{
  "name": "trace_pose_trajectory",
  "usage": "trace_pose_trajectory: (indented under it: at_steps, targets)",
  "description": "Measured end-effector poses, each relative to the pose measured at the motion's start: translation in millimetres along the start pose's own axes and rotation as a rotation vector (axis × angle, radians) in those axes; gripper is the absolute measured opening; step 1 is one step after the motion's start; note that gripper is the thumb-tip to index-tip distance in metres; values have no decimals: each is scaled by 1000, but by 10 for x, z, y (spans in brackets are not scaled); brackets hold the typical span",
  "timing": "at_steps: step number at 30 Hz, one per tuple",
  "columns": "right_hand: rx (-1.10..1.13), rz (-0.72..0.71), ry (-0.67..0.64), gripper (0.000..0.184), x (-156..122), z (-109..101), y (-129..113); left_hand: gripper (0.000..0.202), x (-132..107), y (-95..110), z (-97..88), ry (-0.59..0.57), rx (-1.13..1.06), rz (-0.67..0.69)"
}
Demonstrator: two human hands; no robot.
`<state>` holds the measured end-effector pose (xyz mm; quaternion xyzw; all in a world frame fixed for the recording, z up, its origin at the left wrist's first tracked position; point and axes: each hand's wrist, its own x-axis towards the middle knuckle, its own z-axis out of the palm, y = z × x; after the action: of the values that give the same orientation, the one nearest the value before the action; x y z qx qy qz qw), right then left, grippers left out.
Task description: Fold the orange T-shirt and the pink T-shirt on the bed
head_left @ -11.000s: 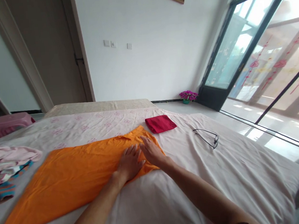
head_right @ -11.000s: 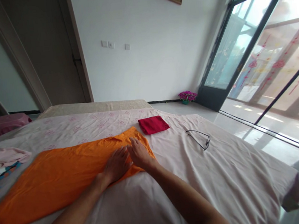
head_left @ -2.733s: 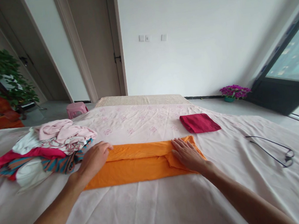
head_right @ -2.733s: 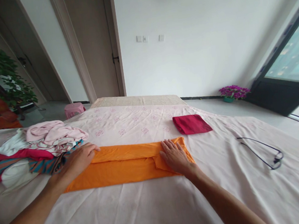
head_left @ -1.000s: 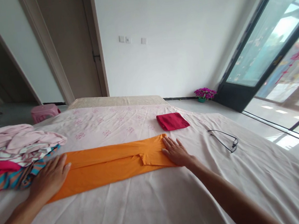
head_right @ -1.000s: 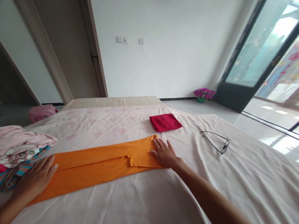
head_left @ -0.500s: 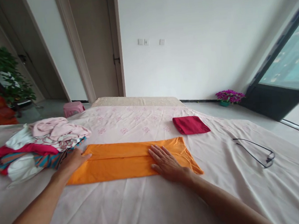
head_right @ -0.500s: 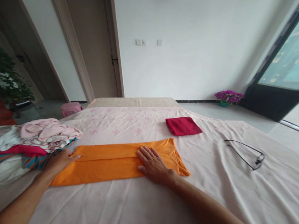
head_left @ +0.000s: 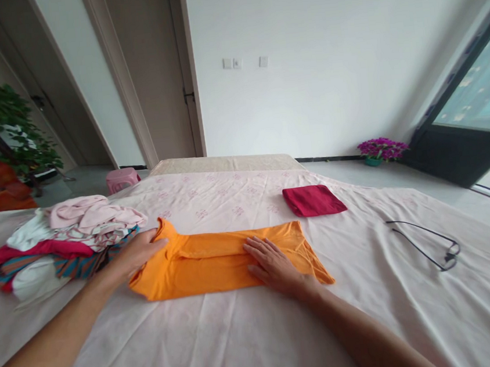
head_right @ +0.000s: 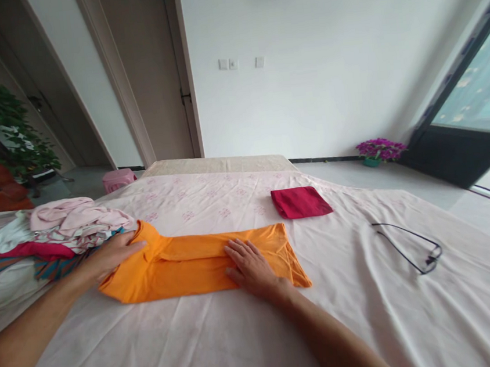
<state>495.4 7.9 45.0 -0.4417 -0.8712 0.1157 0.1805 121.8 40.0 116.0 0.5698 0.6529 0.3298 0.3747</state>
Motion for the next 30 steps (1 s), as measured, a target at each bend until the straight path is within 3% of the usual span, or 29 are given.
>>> trace_pose_trajectory:
  at_steps: [4,9,13,16,19,21,25,30]
  targets:
    - [244,99,121,49,-22,-18,100,32,-87,386,554,-206,-150,42]
    - [380,171,209,48,-45,-57,109,16,1,472,1174,-121,-6,117]
    - [294,179,187,47,-34,-67,80,8,68,412,1489,-70,134,139]
    - [305,165,201,46,-28,-28,107,26,64,375,1588,-148,112,101]
    - [339,172,242,44,-40,14,141,48,41,332,1550,-187,69,104]
    - [303,177,262,43,-57,10,137,47,11,273,1487,-100,138,250]
    - [86,140,185,47,-63,-78,30,46,-107,31,1461,49,506,592]
    - [-99,66,59,57,111,-131,-251,60,-227,-312,1634,171,817,712]
